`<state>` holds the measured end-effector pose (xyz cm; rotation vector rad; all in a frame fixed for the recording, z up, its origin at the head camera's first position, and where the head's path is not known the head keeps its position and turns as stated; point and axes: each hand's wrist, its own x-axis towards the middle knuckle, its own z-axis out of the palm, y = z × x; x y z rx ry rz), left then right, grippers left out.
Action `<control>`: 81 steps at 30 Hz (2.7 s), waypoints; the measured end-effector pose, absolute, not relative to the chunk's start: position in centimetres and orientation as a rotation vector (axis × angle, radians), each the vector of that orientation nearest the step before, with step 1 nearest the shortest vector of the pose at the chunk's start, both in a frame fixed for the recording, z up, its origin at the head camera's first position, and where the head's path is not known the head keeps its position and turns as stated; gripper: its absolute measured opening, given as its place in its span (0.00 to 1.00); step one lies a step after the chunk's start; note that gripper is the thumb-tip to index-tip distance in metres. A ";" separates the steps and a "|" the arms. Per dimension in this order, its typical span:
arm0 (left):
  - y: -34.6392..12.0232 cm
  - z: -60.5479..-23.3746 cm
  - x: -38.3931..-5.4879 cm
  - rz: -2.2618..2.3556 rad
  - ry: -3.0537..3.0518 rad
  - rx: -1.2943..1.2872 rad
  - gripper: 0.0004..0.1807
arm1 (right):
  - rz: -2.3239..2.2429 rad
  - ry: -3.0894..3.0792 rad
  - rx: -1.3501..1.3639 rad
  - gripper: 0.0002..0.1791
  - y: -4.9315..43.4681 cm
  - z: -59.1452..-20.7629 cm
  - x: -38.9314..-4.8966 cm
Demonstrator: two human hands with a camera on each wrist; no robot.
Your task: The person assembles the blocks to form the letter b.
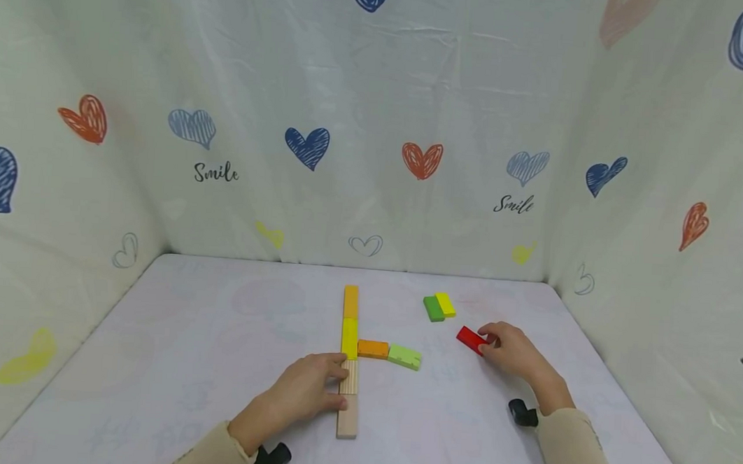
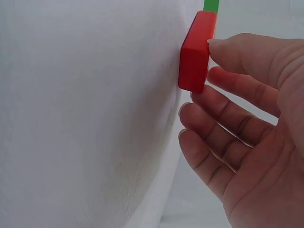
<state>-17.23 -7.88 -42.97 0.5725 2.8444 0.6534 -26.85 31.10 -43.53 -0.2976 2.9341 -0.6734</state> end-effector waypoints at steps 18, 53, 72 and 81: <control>-7.8 -43.1 -17.4 0.653 2.829 0.543 0.30 | -0.659 2.909 -0.320 0.16 29.4 -43.5 -26.0; -7.6 -42.9 -17.4 0.669 2.801 0.507 0.30 | -0.619 2.930 -0.474 0.24 26.7 -43.6 -25.0; -7.8 -42.9 -17.4 0.666 2.808 0.534 0.29 | -0.714 2.856 -0.448 0.24 26.3 -43.5 -25.1; -7.7 -42.9 -17.5 0.664 2.814 0.545 0.29 | -0.700 2.841 -0.445 0.26 25.7 -43.5 -24.2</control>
